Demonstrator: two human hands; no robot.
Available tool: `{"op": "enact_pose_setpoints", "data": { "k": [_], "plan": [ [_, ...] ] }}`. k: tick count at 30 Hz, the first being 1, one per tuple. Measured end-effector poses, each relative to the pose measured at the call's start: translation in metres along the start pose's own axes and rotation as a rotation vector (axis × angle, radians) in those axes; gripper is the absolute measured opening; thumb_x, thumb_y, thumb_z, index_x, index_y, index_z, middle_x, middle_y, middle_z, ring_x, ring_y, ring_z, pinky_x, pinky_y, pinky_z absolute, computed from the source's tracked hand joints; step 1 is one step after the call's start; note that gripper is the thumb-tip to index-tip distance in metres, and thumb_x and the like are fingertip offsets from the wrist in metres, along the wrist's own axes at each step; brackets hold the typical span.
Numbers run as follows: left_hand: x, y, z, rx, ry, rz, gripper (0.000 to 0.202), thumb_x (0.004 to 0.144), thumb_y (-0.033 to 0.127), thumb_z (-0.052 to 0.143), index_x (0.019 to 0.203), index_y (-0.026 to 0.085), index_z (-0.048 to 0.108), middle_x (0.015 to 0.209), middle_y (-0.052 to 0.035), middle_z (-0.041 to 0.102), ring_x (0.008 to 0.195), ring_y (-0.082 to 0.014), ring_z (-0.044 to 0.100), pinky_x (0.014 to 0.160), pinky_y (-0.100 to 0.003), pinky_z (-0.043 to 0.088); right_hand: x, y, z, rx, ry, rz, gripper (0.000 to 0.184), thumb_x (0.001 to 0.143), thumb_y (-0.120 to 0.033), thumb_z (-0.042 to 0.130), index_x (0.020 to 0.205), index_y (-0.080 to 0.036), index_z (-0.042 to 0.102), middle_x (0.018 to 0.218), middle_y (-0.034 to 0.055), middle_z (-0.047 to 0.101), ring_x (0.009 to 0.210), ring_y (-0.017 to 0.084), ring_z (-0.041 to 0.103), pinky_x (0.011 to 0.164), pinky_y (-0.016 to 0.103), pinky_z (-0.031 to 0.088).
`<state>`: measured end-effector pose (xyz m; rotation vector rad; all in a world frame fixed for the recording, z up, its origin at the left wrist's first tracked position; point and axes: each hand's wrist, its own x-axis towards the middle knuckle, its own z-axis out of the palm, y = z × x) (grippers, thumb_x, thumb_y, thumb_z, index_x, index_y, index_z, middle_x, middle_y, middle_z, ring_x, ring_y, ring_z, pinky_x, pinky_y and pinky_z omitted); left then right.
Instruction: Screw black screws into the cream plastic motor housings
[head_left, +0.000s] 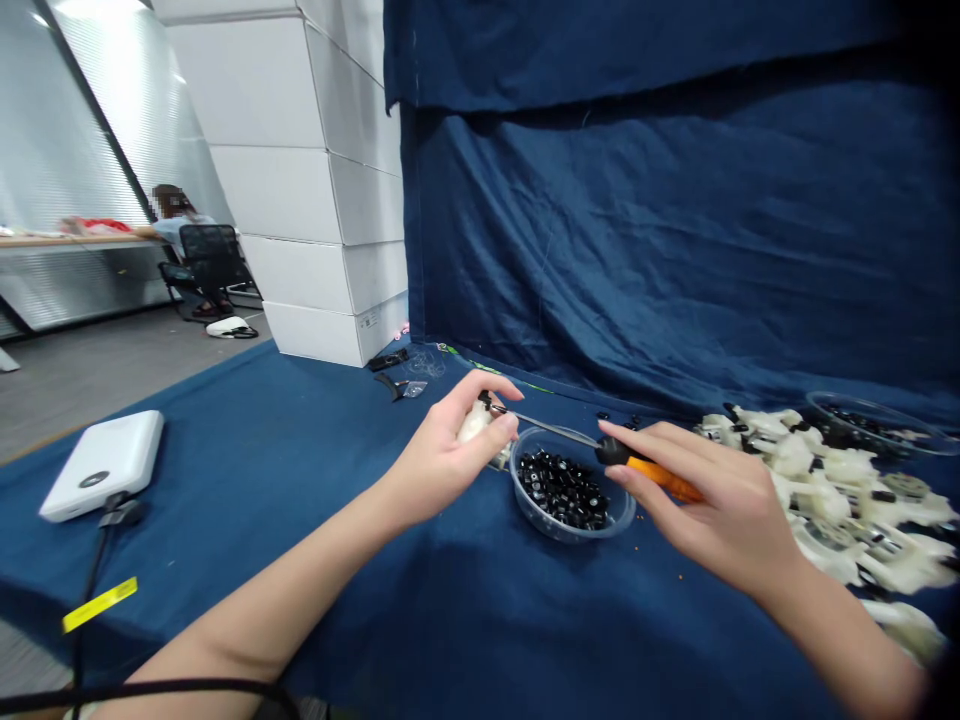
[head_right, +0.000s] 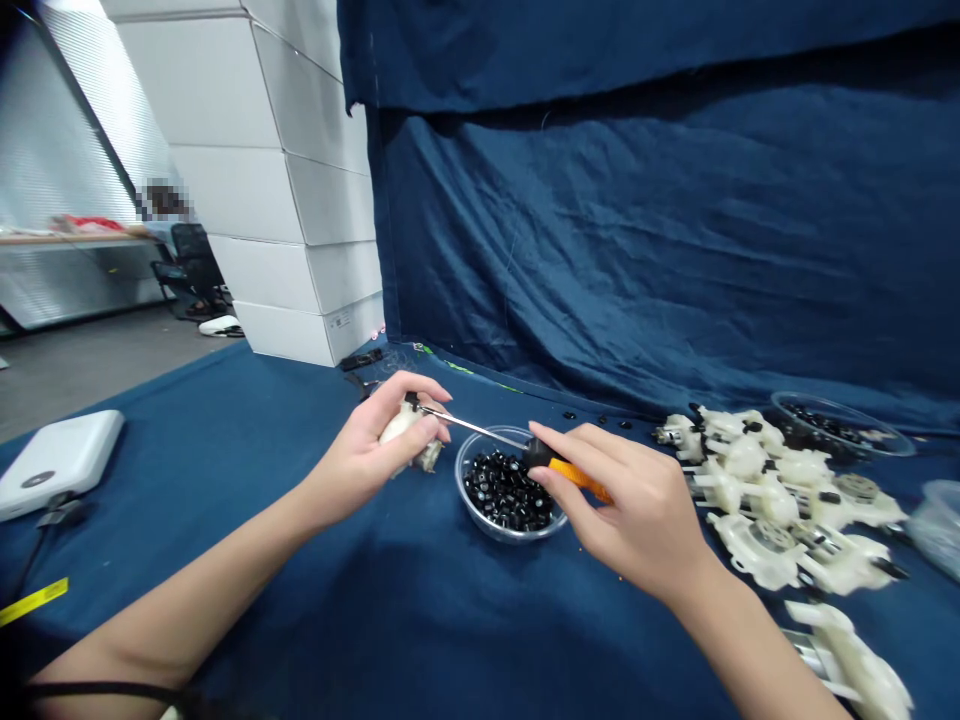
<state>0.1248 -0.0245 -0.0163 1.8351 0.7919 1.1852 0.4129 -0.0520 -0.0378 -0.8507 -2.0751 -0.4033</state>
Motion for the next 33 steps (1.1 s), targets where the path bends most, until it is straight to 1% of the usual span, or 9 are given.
{"op": "enact_pose_setpoints", "data": {
  "k": [4, 7, 9, 13, 18, 22, 26, 29, 33],
  "plan": [
    [-0.005, -0.001, 0.010, -0.009, -0.019, -0.042, 0.027, 0.107, 0.047, 0.062, 0.121, 0.024, 0.064, 0.094, -0.0016, 0.066, 0.074, -0.0136, 0.059, 0.068, -0.025, 0.048, -0.012, 0.002, -0.002, 0.006, -0.017, 0.011, 0.038, 0.101, -0.017, 0.073, 0.138, -0.025, 0.073, 0.100, 0.0028, 0.079, 0.078, 0.014, 0.074, 0.071, 0.026, 0.058],
    [-0.007, -0.002, 0.013, -0.013, -0.001, -0.051, 0.027, 0.106, 0.045, 0.065, 0.125, 0.026, 0.064, 0.091, -0.0006, 0.066, 0.070, -0.0129, 0.057, 0.064, -0.024, 0.047, -0.020, 0.003, -0.003, -0.062, 0.017, 0.029, 0.045, 0.100, -0.018, 0.075, 0.142, -0.032, 0.072, 0.104, 0.0021, 0.081, 0.080, 0.017, 0.076, 0.072, 0.030, 0.059],
    [-0.008, -0.002, 0.013, -0.023, 0.003, -0.063, 0.029, 0.105, 0.045, 0.067, 0.126, 0.027, 0.063, 0.088, -0.0001, 0.066, 0.068, -0.0130, 0.056, 0.061, -0.024, 0.046, -0.023, 0.003, -0.005, -0.112, 0.028, 0.025, 0.047, 0.099, -0.019, 0.076, 0.143, -0.035, 0.071, 0.107, 0.0015, 0.081, 0.081, 0.017, 0.077, 0.072, 0.031, 0.058],
    [-0.010, -0.003, 0.014, -0.007, -0.014, -0.066, 0.029, 0.105, 0.046, 0.066, 0.126, 0.026, 0.063, 0.086, 0.0005, 0.064, 0.066, -0.0131, 0.056, 0.060, -0.024, 0.046, -0.025, 0.004, -0.009, -0.145, -0.019, 0.030, 0.042, 0.104, -0.026, 0.071, 0.145, -0.035, 0.069, 0.106, 0.0012, 0.082, 0.078, 0.016, 0.077, 0.066, 0.030, 0.056],
    [-0.012, -0.004, 0.017, 0.006, -0.004, -0.057, 0.029, 0.105, 0.046, 0.066, 0.127, 0.026, 0.064, 0.087, -0.0005, 0.063, 0.069, -0.0155, 0.061, 0.061, -0.026, 0.047, -0.022, 0.002, -0.012, -0.103, -0.092, 0.035, 0.038, 0.108, -0.030, 0.065, 0.145, -0.033, 0.069, 0.104, 0.0020, 0.082, 0.071, 0.016, 0.077, 0.060, 0.028, 0.055],
    [-0.010, -0.003, 0.015, 0.009, -0.018, -0.068, 0.029, 0.104, 0.043, 0.067, 0.127, 0.026, 0.064, 0.087, -0.0011, 0.064, 0.069, -0.0159, 0.061, 0.061, -0.027, 0.046, -0.023, 0.001, -0.012, -0.102, -0.064, 0.040, 0.042, 0.106, -0.030, 0.068, 0.147, -0.036, 0.068, 0.105, 0.0020, 0.083, 0.075, 0.018, 0.079, 0.061, 0.028, 0.057],
    [-0.009, -0.002, 0.013, 0.054, -0.059, -0.050, 0.028, 0.106, 0.043, 0.064, 0.128, 0.026, 0.061, 0.088, -0.0009, 0.064, 0.070, -0.0166, 0.064, 0.064, -0.028, 0.049, -0.025, 0.004, -0.012, -0.074, -0.069, 0.041, 0.046, 0.106, -0.029, 0.069, 0.150, -0.039, 0.066, 0.105, 0.0005, 0.082, 0.075, 0.016, 0.078, 0.060, 0.027, 0.057],
    [-0.008, -0.002, 0.012, 0.106, -0.075, -0.009, 0.029, 0.106, 0.041, 0.065, 0.130, 0.026, 0.061, 0.099, -0.0036, 0.067, 0.076, -0.0174, 0.066, 0.070, -0.029, 0.051, -0.026, 0.005, -0.012, -0.009, -0.088, 0.062, 0.044, 0.106, -0.028, 0.068, 0.149, -0.039, 0.066, 0.104, -0.0006, 0.081, 0.070, 0.013, 0.075, 0.059, 0.025, 0.056],
    [-0.007, -0.003, 0.011, 0.146, -0.074, 0.036, 0.034, 0.105, 0.037, 0.067, 0.136, 0.025, 0.060, 0.120, -0.0097, 0.072, 0.095, -0.0230, 0.070, 0.080, -0.032, 0.054, -0.023, 0.003, -0.012, 0.059, -0.083, 0.090, 0.039, 0.105, -0.030, 0.070, 0.143, -0.040, 0.070, 0.102, -0.0010, 0.081, 0.077, 0.016, 0.078, 0.060, 0.026, 0.059]
  ]
}}
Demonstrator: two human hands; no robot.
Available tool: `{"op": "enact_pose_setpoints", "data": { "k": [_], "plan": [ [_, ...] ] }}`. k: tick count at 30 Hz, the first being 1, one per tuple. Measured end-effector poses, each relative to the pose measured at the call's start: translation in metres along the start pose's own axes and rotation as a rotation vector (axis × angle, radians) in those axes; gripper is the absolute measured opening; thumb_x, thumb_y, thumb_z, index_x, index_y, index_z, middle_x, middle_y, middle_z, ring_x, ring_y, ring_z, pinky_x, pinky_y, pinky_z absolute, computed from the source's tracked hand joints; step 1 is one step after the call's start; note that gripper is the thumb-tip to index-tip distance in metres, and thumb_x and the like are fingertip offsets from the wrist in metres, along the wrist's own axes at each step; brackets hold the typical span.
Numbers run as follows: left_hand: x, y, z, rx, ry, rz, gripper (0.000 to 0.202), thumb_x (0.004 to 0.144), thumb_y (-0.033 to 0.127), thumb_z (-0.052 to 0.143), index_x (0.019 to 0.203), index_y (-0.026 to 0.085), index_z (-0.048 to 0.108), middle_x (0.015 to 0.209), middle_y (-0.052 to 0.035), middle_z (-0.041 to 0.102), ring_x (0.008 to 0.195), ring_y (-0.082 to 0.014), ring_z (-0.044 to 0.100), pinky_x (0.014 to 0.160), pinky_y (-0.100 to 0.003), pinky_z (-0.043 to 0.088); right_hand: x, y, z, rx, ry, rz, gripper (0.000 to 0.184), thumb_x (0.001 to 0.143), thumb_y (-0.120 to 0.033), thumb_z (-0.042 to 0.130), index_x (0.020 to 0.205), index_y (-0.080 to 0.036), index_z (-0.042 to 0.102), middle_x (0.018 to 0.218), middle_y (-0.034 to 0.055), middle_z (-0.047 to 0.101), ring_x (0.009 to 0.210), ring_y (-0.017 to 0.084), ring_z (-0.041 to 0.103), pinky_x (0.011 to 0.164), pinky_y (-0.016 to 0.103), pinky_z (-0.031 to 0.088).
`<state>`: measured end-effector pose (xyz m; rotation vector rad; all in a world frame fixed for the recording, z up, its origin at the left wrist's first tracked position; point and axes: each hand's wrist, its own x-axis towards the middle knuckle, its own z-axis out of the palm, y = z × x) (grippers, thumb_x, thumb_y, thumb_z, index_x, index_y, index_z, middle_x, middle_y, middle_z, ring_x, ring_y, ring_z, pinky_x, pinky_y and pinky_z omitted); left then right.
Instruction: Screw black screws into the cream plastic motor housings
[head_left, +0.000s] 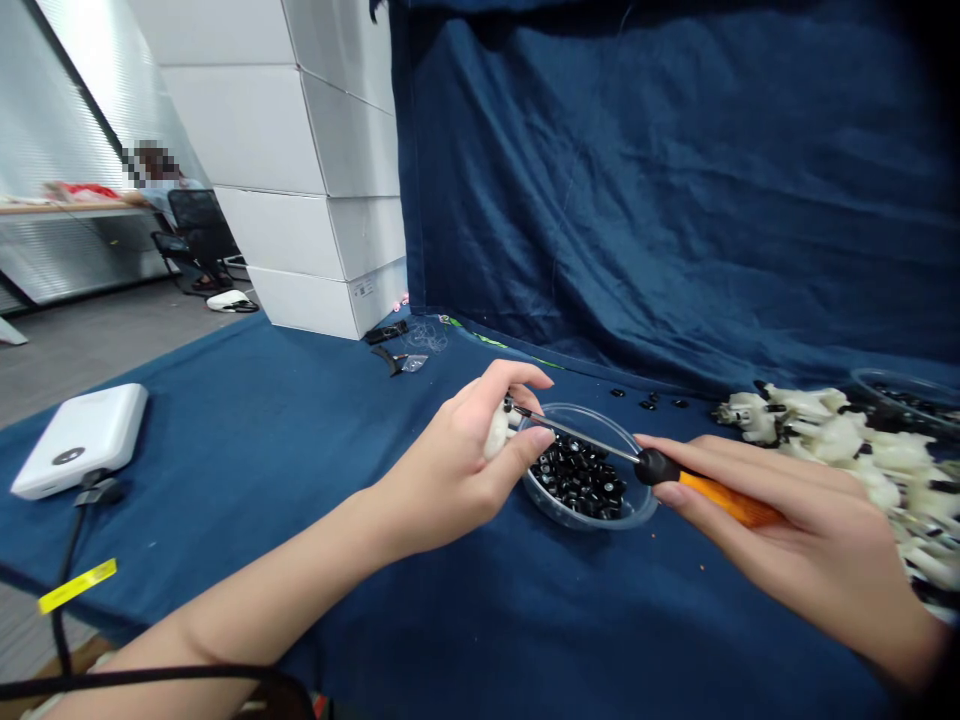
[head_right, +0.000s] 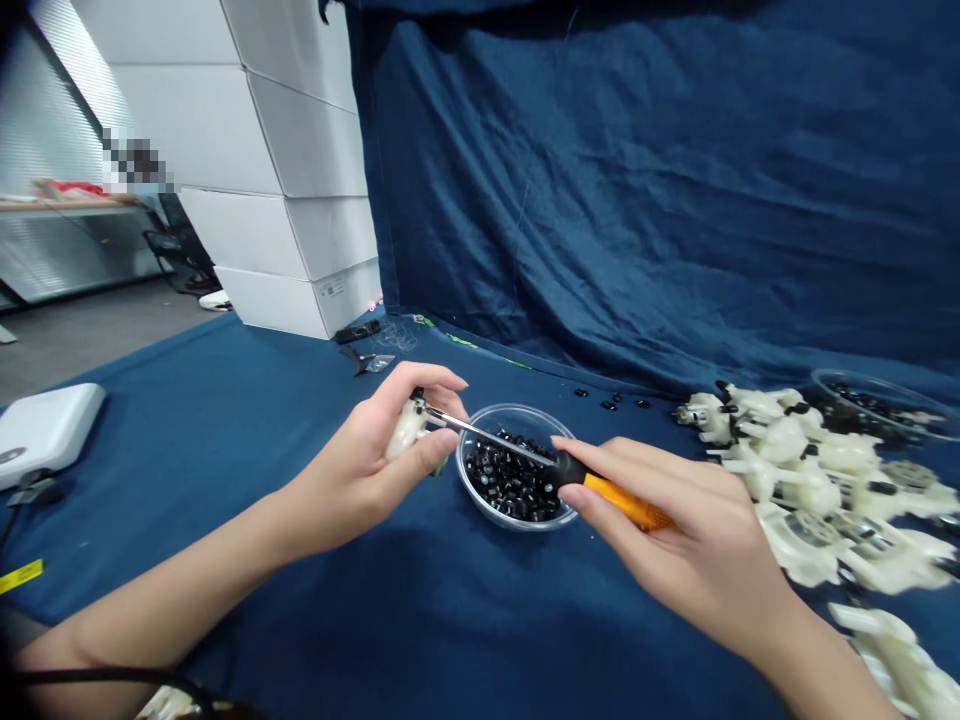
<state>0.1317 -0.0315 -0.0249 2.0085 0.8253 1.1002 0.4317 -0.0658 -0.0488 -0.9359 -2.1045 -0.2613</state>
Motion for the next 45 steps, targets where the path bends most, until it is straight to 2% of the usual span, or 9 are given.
{"op": "enact_pose_setpoints", "data": {
  "k": [7, 11, 18, 22, 27, 32, 35, 40, 45],
  "plan": [
    [-0.001, -0.005, -0.003, 0.084, -0.034, 0.058, 0.038, 0.107, 0.036, 0.066, 0.142, 0.027, 0.057, 0.127, -0.0096, 0.072, 0.116, -0.0270, 0.068, 0.100, -0.038, 0.051, 0.003, -0.002, -0.007, 0.121, -0.060, 0.112, 0.025, 0.104, -0.037, 0.073, 0.128, -0.038, 0.081, 0.097, -0.0018, 0.084, 0.070, 0.015, 0.079, 0.056, 0.022, 0.062],
    [0.001, -0.006, -0.005, 0.134, -0.101, 0.069, 0.037, 0.108, 0.036, 0.063, 0.143, 0.027, 0.053, 0.134, -0.0098, 0.070, 0.122, -0.0266, 0.066, 0.106, -0.040, 0.049, 0.001, 0.004, -0.008, 0.444, -0.254, 0.418, 0.026, 0.102, -0.047, 0.073, 0.121, -0.034, 0.085, 0.076, -0.0017, 0.079, 0.042, 0.010, 0.064, 0.040, 0.017, 0.053],
    [0.003, -0.007, -0.005, 0.089, -0.188, 0.112, 0.039, 0.108, 0.033, 0.063, 0.144, 0.025, 0.049, 0.131, -0.0088, 0.071, 0.118, -0.0247, 0.068, 0.104, -0.042, 0.050, -0.001, 0.012, -0.008, 0.729, -0.527, 0.802, 0.053, 0.094, -0.061, 0.077, 0.129, -0.022, 0.076, 0.076, 0.0029, 0.075, 0.048, 0.012, 0.063, 0.047, 0.022, 0.053],
    [0.003, -0.011, -0.003, 0.015, -0.141, 0.039, 0.042, 0.109, 0.037, 0.064, 0.145, 0.027, 0.047, 0.125, -0.0059, 0.072, 0.099, -0.0192, 0.069, 0.094, -0.038, 0.054, -0.001, 0.005, -0.004, 0.524, -0.348, 0.673, 0.042, 0.086, -0.057, 0.088, 0.109, -0.023, 0.076, 0.094, 0.0063, 0.080, 0.077, 0.022, 0.077, 0.065, 0.028, 0.063],
    [0.005, -0.014, -0.002, -0.073, -0.084, -0.012, 0.045, 0.107, 0.038, 0.067, 0.146, 0.027, 0.048, 0.126, -0.0063, 0.071, 0.097, -0.0171, 0.069, 0.086, -0.032, 0.055, -0.005, 0.010, 0.007, -0.128, -0.006, 0.027, 0.028, 0.101, -0.034, 0.076, 0.128, -0.025, 0.076, 0.108, 0.0053, 0.083, 0.085, 0.021, 0.080, 0.075, 0.031, 0.059],
    [0.005, -0.011, -0.007, -0.033, -0.172, -0.040, 0.062, 0.100, 0.033, 0.076, 0.153, 0.027, 0.045, 0.137, -0.0086, 0.068, 0.087, -0.0141, 0.065, 0.077, -0.029, 0.054, -0.006, 0.016, 0.007, -0.245, -0.006, -0.175, 0.036, 0.103, -0.020, 0.072, 0.139, -0.019, 0.070, 0.100, 0.0052, 0.082, 0.072, 0.015, 0.075, 0.068, 0.028, 0.052],
    [0.007, -0.012, -0.010, 0.037, -0.211, -0.004, 0.059, 0.101, 0.035, 0.074, 0.153, 0.027, 0.047, 0.139, -0.0103, 0.068, 0.099, -0.0192, 0.069, 0.084, -0.033, 0.055, -0.005, 0.014, 0.004, 0.028, -0.144, 0.013, 0.028, 0.107, -0.030, 0.067, 0.133, -0.023, 0.076, 0.090, 0.0025, 0.080, 0.063, 0.013, 0.070, 0.060, 0.026, 0.051],
    [0.009, -0.016, -0.011, 0.047, -0.249, 0.043, 0.049, 0.102, 0.036, 0.073, 0.145, 0.026, 0.050, 0.137, -0.0118, 0.069, 0.122, -0.0268, 0.068, 0.100, -0.041, 0.055, -0.001, 0.012, 0.000, 0.681, -0.659, 0.712, 0.050, 0.107, -0.064, 0.055, 0.105, -0.021, 0.079, 0.066, 0.0000, 0.068, 0.043, 0.009, 0.050, 0.042, 0.022, 0.038],
    [0.007, -0.016, -0.012, -0.083, -0.257, -0.086, 0.058, 0.093, 0.029, 0.081, 0.131, 0.027, 0.037, 0.134, -0.0131, 0.059, 0.097, -0.0202, 0.070, 0.075, -0.033, 0.059, 0.003, 0.009, -0.003, 0.667, -0.472, 0.809, 0.054, 0.081, -0.059, 0.089, 0.116, -0.024, 0.070, 0.084, 0.0002, 0.073, 0.060, 0.014, 0.065, 0.049, 0.022, 0.053]
  ]
}}
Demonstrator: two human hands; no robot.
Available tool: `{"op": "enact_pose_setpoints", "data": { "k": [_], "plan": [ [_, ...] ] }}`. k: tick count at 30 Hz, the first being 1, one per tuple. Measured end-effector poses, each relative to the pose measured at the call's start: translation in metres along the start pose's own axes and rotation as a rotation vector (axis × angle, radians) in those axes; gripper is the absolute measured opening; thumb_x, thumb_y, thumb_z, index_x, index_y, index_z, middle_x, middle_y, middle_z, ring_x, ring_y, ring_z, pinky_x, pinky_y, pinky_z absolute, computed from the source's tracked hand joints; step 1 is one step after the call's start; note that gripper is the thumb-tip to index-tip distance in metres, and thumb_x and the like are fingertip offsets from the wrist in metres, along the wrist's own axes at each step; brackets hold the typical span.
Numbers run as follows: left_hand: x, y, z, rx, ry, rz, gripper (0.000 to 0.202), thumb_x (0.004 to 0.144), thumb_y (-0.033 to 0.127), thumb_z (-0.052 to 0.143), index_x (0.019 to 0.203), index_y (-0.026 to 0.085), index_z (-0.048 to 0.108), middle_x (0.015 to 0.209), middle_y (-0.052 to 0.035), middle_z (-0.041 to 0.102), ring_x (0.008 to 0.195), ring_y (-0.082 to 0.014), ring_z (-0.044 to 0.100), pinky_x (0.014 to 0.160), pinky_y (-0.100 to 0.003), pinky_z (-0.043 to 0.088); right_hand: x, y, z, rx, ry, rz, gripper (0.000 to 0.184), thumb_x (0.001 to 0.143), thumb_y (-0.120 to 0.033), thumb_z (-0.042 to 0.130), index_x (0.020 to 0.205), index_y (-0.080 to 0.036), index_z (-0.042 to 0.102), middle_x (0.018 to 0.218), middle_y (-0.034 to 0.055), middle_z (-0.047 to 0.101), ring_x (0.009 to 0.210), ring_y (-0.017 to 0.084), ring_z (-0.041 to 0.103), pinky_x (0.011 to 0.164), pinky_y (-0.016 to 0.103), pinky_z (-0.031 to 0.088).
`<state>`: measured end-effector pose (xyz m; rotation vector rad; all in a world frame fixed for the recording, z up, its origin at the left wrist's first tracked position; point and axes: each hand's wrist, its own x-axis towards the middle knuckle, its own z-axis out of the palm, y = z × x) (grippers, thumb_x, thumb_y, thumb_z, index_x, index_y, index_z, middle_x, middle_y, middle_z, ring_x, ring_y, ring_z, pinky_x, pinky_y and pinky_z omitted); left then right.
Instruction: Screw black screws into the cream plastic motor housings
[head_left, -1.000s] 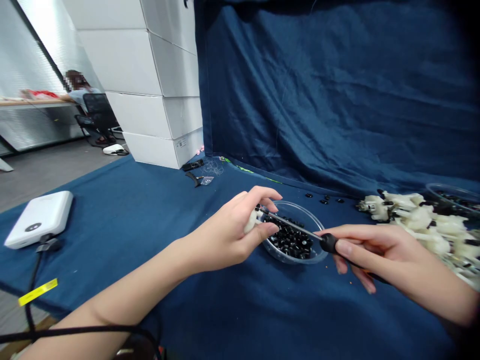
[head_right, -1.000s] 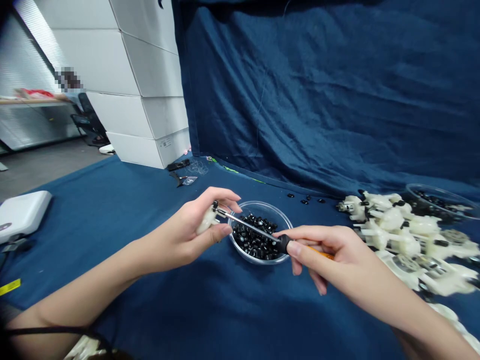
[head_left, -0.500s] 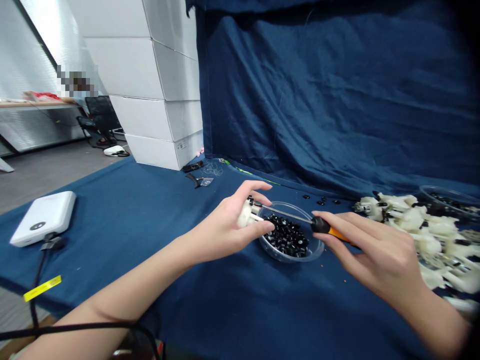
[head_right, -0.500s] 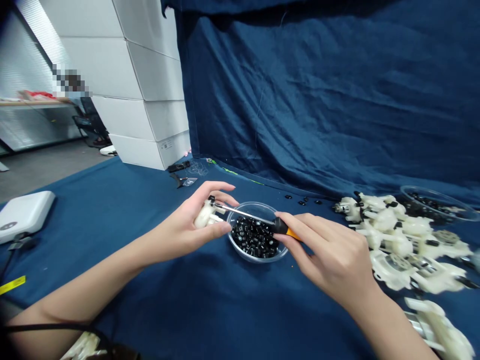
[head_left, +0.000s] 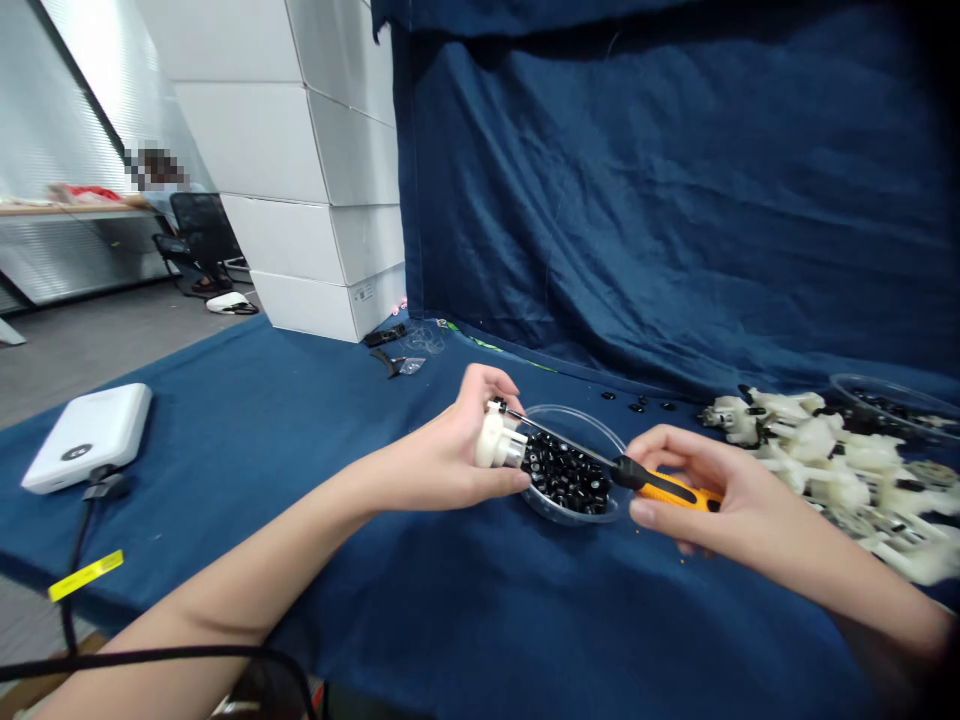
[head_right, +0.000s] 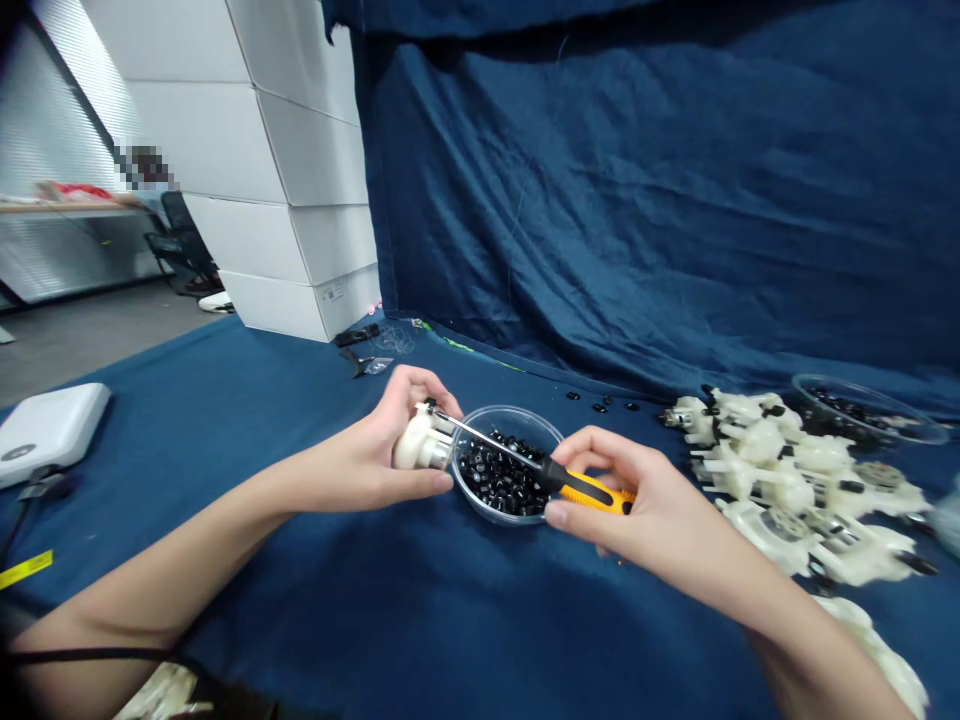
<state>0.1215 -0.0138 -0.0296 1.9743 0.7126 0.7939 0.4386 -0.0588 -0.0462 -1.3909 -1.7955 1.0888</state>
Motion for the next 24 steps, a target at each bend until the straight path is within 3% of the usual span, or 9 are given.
{"op": "enact_pose_setpoints", "data": {
  "k": [3, 6, 11, 16, 18, 20, 22, 24],
  "plan": [
    [0.001, 0.001, -0.004, -0.107, 0.105, -0.021, 0.073, 0.086, 0.026, 0.088, 0.128, 0.029, 0.029, 0.134, -0.0114, 0.057, 0.099, -0.0192, 0.070, 0.077, -0.033, 0.061, -0.002, -0.001, 0.007, -0.168, 0.275, -0.203, 0.039, 0.085, -0.055, 0.088, 0.106, -0.025, 0.076, 0.088, 0.0017, 0.078, 0.074, 0.017, 0.075, 0.065, 0.024, 0.059],
    [0.003, 0.002, -0.009, -0.190, 0.174, -0.023, 0.061, 0.089, 0.032, 0.087, 0.121, 0.028, 0.035, 0.136, -0.0118, 0.064, 0.108, -0.0203, 0.071, 0.089, -0.036, 0.060, -0.001, 0.002, 0.019, -0.381, 0.470, -0.404, 0.025, 0.098, -0.050, 0.076, 0.113, -0.029, 0.079, 0.096, -0.0001, 0.081, 0.080, 0.017, 0.077, 0.074, 0.026, 0.060],
    [0.006, 0.000, -0.006, -0.218, 0.239, 0.044, 0.042, 0.099, 0.037, 0.078, 0.124, 0.024, 0.046, 0.135, -0.0105, 0.070, 0.108, -0.0171, 0.069, 0.090, -0.032, 0.056, 0.006, 0.009, 0.033, -0.548, 0.602, -0.620, 0.020, 0.105, -0.035, 0.071, 0.123, -0.025, 0.074, 0.110, 0.0001, 0.082, 0.090, 0.014, 0.079, 0.084, 0.024, 0.060],
    [0.007, -0.011, 0.014, -0.055, 0.538, 0.079, 0.025, 0.107, 0.044, 0.066, 0.107, 0.022, 0.053, 0.109, -0.0055, 0.076, 0.094, -0.0163, 0.069, 0.081, -0.031, 0.054, 0.005, 0.011, 0.041, -0.741, 0.690, -0.775, 0.032, 0.103, -0.023, 0.073, 0.134, -0.019, 0.071, 0.109, 0.0054, 0.082, 0.087, 0.016, 0.079, 0.082, 0.027, 0.058],
    [0.006, -0.016, 0.020, 0.043, 0.615, 0.084, 0.029, 0.107, 0.048, 0.065, 0.100, 0.022, 0.053, 0.103, -0.0052, 0.077, 0.089, -0.0165, 0.070, 0.077, -0.031, 0.054, 0.002, 0.010, 0.042, -0.729, 0.657, -0.768, 0.033, 0.103, -0.022, 0.073, 0.135, -0.019, 0.072, 0.109, 0.0064, 0.083, 0.086, 0.018, 0.080, 0.079, 0.028, 0.058],
    [0.005, -0.020, 0.022, 0.103, 0.643, 0.119, 0.029, 0.107, 0.047, 0.065, 0.099, 0.022, 0.054, 0.101, -0.0054, 0.079, 0.086, -0.0164, 0.071, 0.074, -0.031, 0.055, -0.002, 0.007, 0.040, -0.553, 0.566, -0.647, 0.028, 0.103, -0.031, 0.071, 0.129, -0.020, 0.076, 0.103, 0.0067, 0.083, 0.079, 0.018, 0.078, 0.071, 0.028, 0.058],
    [0.004, -0.023, 0.020, 0.151, 0.645, 0.202, 0.023, 0.107, 0.043, 0.064, 0.102, 0.022, 0.055, 0.101, -0.0050, 0.080, 0.078, -0.0146, 0.071, 0.070, -0.029, 0.056, -0.006, -0.001, 0.035, -0.225, 0.319, -0.358, 0.031, 0.106, -0.047, 0.065, 0.116, -0.021, 0.079, 0.083, 0.0046, 0.078, 0.058, 0.015, 0.067, 0.053, 0.026, 0.049],
    [0.005, -0.026, 0.018, 0.189, 0.626, 0.322, 0.017, 0.107, 0.037, 0.063, 0.106, 0.022, 0.055, 0.102, -0.0049, 0.081, 0.072, -0.0124, 0.071, 0.066, -0.027, 0.057, -0.010, -0.010, 0.028, 0.115, -0.016, -0.032, 0.047, 0.107, -0.062, 0.056, 0.106, -0.020, 0.077, 0.065, 0.0005, 0.067, 0.041, 0.008, 0.045, 0.041, 0.023, 0.030]
  ]
}}
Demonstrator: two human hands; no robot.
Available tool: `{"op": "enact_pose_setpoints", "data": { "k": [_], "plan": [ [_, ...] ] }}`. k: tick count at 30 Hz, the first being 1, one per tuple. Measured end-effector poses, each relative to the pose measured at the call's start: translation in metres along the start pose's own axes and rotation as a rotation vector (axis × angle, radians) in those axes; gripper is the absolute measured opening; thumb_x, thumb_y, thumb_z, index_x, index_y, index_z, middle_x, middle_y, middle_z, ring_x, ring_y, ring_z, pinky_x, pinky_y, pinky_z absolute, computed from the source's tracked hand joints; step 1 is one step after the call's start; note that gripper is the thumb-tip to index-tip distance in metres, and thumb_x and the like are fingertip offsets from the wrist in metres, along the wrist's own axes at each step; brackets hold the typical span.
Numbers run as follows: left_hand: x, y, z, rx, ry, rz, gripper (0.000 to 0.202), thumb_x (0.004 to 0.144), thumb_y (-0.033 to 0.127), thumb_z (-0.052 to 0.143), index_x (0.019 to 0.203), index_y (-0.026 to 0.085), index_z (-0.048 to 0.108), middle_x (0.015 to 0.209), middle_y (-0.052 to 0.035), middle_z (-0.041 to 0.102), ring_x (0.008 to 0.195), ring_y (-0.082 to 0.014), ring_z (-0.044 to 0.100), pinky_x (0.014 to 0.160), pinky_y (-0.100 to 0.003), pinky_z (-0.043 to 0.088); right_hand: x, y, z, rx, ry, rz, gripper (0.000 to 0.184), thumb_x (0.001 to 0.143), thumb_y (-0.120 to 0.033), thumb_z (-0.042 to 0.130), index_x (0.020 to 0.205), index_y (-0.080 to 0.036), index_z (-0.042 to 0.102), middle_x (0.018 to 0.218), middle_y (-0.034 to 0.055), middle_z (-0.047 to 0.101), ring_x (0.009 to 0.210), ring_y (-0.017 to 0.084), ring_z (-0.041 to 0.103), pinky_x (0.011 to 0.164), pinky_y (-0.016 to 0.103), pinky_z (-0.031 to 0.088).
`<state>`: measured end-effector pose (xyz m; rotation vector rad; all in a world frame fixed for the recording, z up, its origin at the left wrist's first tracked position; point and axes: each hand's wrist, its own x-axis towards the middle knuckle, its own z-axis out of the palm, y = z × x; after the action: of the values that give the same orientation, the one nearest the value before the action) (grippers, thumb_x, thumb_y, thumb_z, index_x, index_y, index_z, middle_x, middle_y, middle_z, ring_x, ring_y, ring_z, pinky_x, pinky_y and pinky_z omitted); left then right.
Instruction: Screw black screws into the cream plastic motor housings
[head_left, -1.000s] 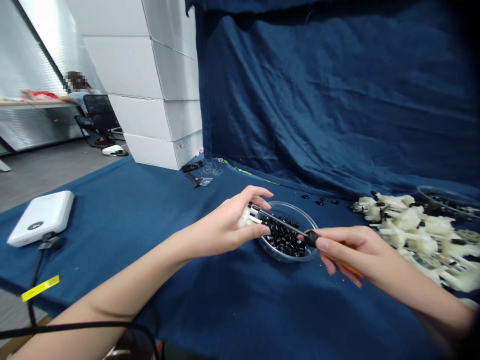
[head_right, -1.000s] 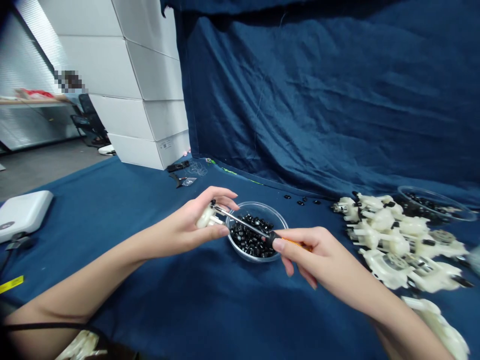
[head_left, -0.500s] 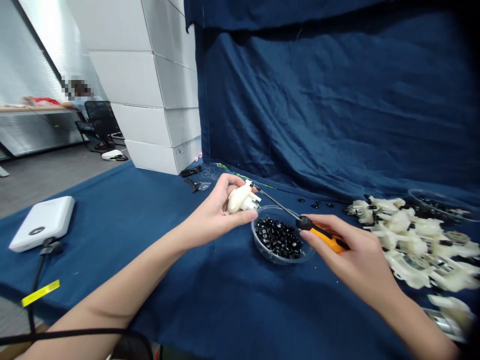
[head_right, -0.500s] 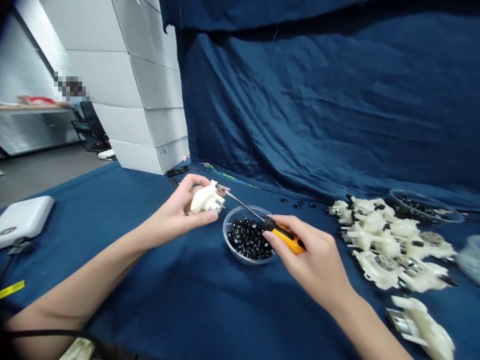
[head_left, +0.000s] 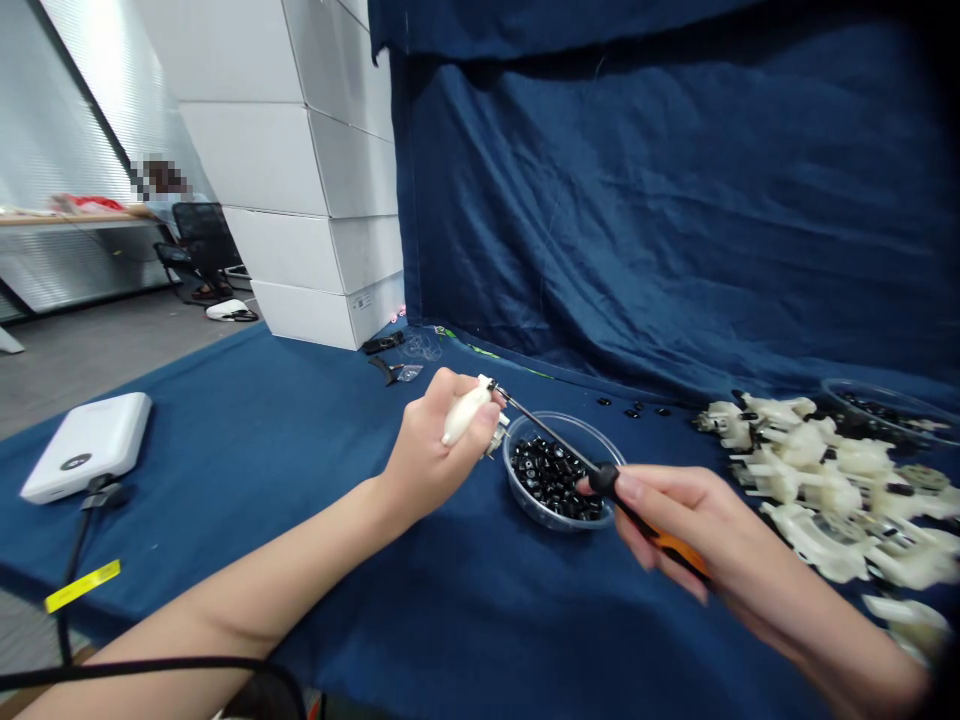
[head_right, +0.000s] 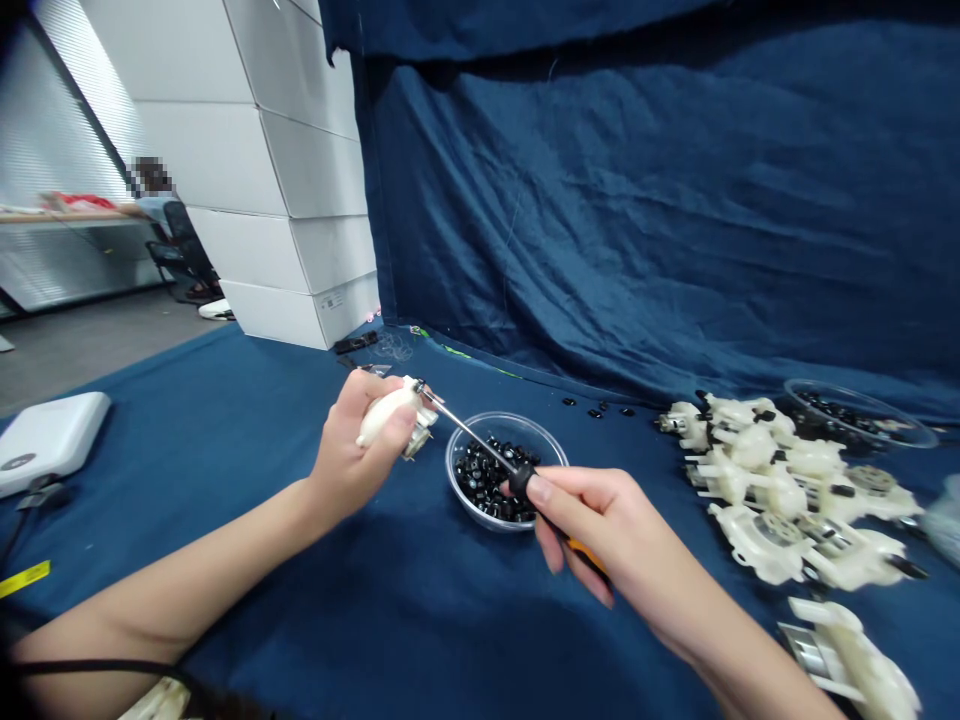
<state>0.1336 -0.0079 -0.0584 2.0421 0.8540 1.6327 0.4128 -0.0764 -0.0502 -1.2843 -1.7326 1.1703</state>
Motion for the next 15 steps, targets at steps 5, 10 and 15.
{"op": "enact_pose_setpoints", "data": {
  "k": [5, 10, 15],
  "plan": [
    [0.001, -0.002, 0.001, 0.053, 0.027, 0.189, 0.012, 0.105, 0.027, 0.064, 0.110, 0.023, 0.054, 0.104, -0.0056, 0.082, 0.072, -0.0113, 0.073, 0.065, -0.024, 0.059, -0.003, -0.012, -0.005, 0.124, 0.019, 0.085, 0.049, 0.088, -0.063, 0.083, 0.109, -0.022, 0.067, 0.079, 0.0002, 0.071, 0.049, 0.008, 0.049, 0.045, 0.020, 0.038],
    [0.003, 0.002, 0.001, 0.169, 0.071, 0.178, 0.010, 0.104, 0.023, 0.065, 0.104, 0.022, 0.055, 0.100, -0.0047, 0.083, 0.077, -0.0114, 0.076, 0.069, -0.023, 0.059, 0.001, 0.006, 0.008, -0.657, 0.665, -0.548, 0.022, 0.101, -0.038, 0.075, 0.117, -0.024, 0.080, 0.105, 0.0070, 0.083, 0.090, 0.023, 0.078, 0.084, 0.035, 0.060],
    [0.007, 0.000, -0.004, 0.191, 0.059, 0.229, 0.008, 0.103, 0.026, 0.065, 0.104, 0.021, 0.058, 0.097, -0.0045, 0.082, 0.069, -0.0108, 0.072, 0.064, -0.023, 0.058, -0.003, 0.000, 0.020, -0.285, 0.313, -0.241, 0.045, 0.106, -0.060, 0.059, 0.106, -0.020, 0.081, 0.063, 0.0006, 0.063, 0.045, 0.012, 0.052, 0.043, 0.026, 0.037]
  ]
}}
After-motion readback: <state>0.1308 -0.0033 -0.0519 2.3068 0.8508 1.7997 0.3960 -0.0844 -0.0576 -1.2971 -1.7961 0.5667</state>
